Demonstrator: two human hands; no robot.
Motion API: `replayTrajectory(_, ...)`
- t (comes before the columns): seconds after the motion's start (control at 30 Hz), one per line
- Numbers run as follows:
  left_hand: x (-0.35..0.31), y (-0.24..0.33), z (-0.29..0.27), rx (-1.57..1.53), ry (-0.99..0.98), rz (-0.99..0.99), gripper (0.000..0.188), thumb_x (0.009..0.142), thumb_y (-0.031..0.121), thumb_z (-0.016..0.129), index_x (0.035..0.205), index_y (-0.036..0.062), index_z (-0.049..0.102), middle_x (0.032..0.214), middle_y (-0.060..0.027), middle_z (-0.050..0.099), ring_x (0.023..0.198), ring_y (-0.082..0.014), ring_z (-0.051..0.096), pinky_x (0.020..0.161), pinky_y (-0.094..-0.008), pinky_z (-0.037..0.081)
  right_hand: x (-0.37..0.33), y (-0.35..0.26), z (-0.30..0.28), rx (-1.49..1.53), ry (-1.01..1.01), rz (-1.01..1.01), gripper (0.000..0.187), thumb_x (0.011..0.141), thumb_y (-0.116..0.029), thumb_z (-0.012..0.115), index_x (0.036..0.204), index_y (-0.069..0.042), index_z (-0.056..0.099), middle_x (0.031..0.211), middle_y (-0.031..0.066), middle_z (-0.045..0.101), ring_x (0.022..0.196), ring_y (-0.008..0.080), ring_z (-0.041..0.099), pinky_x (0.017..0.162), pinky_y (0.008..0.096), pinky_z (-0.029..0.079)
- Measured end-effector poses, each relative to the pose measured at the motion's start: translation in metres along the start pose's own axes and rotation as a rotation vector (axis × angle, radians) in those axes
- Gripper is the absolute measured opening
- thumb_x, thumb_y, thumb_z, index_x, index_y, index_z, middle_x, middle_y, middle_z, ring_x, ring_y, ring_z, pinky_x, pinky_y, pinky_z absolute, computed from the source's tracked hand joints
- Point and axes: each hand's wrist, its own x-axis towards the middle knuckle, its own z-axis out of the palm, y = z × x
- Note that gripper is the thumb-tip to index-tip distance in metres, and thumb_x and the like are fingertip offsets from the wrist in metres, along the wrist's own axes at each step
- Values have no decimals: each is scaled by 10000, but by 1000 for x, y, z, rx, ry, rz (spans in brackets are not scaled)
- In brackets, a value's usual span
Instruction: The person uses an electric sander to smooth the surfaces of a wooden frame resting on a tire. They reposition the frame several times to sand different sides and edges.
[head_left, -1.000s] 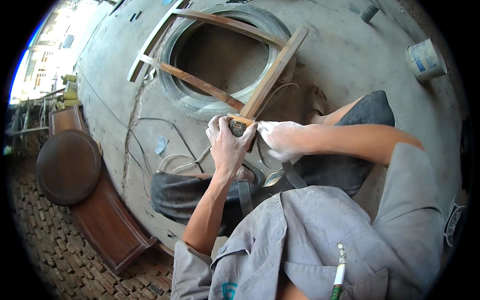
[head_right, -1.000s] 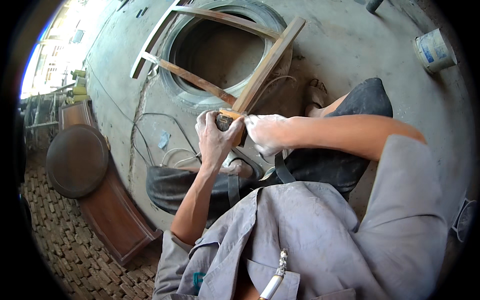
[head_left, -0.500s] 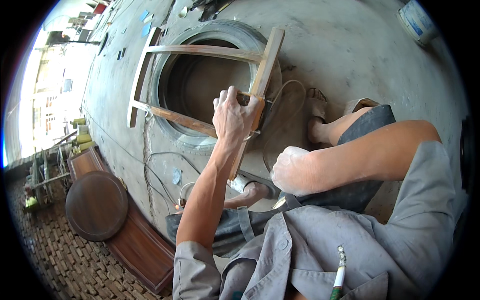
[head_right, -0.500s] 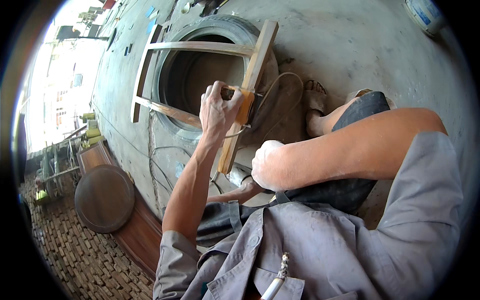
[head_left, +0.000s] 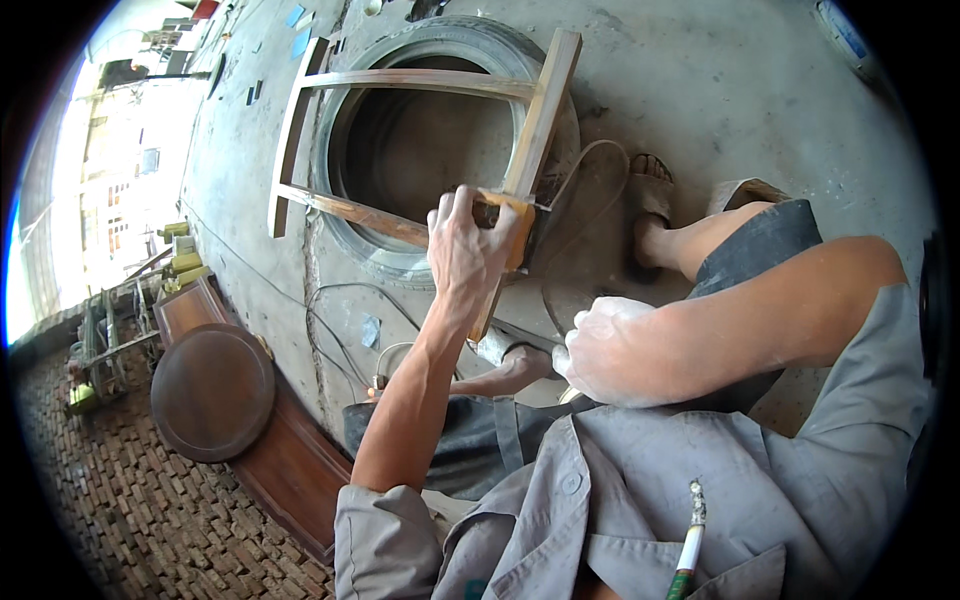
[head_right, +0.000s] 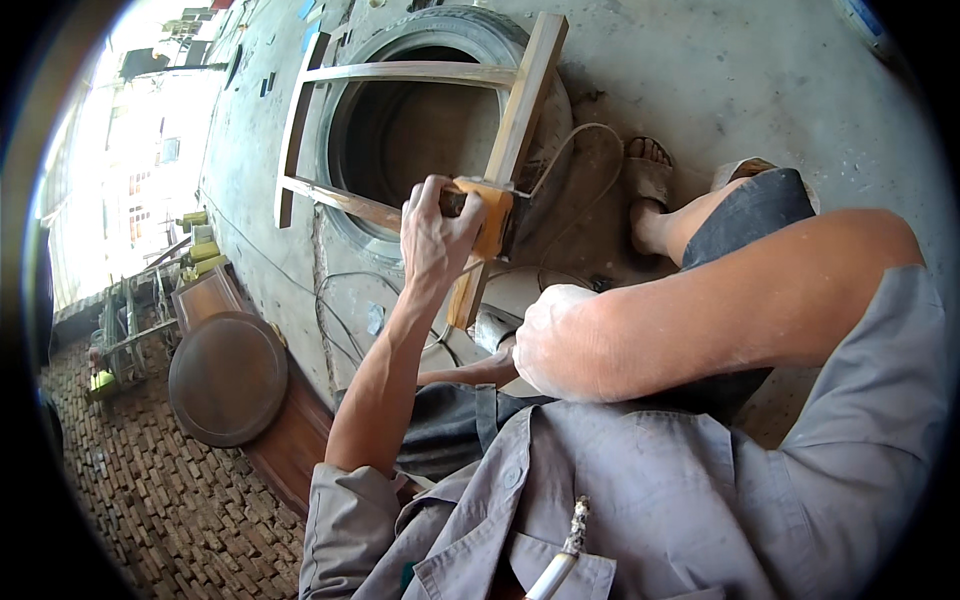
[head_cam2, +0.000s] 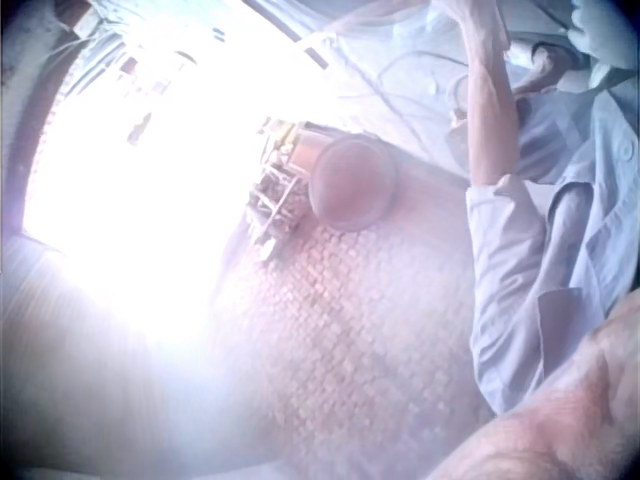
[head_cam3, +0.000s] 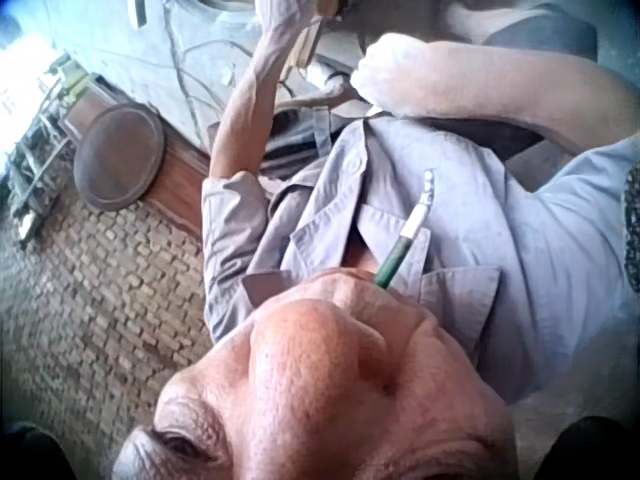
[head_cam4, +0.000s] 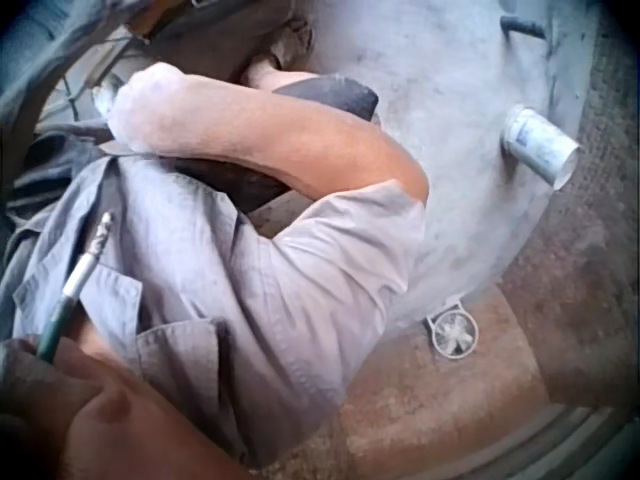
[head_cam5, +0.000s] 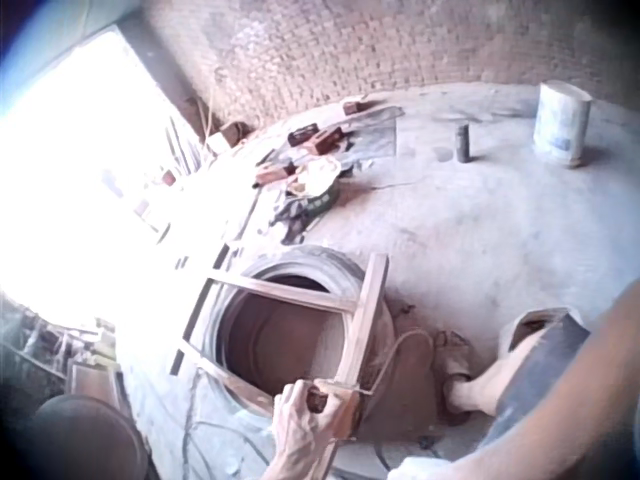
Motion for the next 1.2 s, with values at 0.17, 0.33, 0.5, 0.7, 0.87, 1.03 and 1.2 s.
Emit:
replayTrajectory(0.17,24,10,3,9,-16,31,400,875,353,740,1095,24,682,1052,-185,659,990,-388,629,897,-466,520,-8,0,-10,65,-57,30,278,971,-241,653,1102,-4,718,972,116,772,967,267,758,784,387,581)
replayTrajectory(0.33,92,21,17,28,38,138,468,864,416,715,1052,-13,704,990,-251,705,914,-428,703,844,-497,548,-1,9,-26,89,-120,41,289,967,-226,660,1130,5,717,998,117,774,993,268,755,808,388,584)
replayTrajectory(0.5,116,34,25,-9,28,138,527,860,456,693,1096,-15,716,1058,-265,721,978,-441,708,879,-502,551,10,10,-33,151,-292,42,263,949,-199,736,1149,-39,795,1105,97,809,1057,255,773,881,390,612)
replayTrajectory(0.7,64,22,15,31,8,75,466,857,442,721,1037,13,710,1019,-220,702,947,-409,677,852,-503,545,6,12,-30,72,-291,31,295,962,-179,655,1184,8,706,1063,142,768,1045,279,743,866,396,582)
replayTrajectory(0.87,25,9,6,18,16,37,414,866,400,719,1020,16,700,986,-197,675,931,-393,641,852,-497,525,0,6,-17,84,-234,4,295,960,-182,658,1183,5,707,1061,149,766,1048,279,740,867,398,581)
replayTrajectory(1.03,39,10,7,20,-7,42,450,861,419,711,1065,17,708,1030,-200,685,979,-403,650,880,-500,530,-2,2,-11,47,-164,6,272,942,-190,674,1129,2,719,1034,139,764,1019,282,739,844,398,583)
replayTrajectory(1.2,85,33,17,16,14,43,519,856,470,700,1118,22,713,1104,-223,697,1045,-421,662,926,-507,538,4,9,-16,87,-203,20,267,937,-187,673,1120,2,718,1015,136,764,992,287,743,825,396,584)
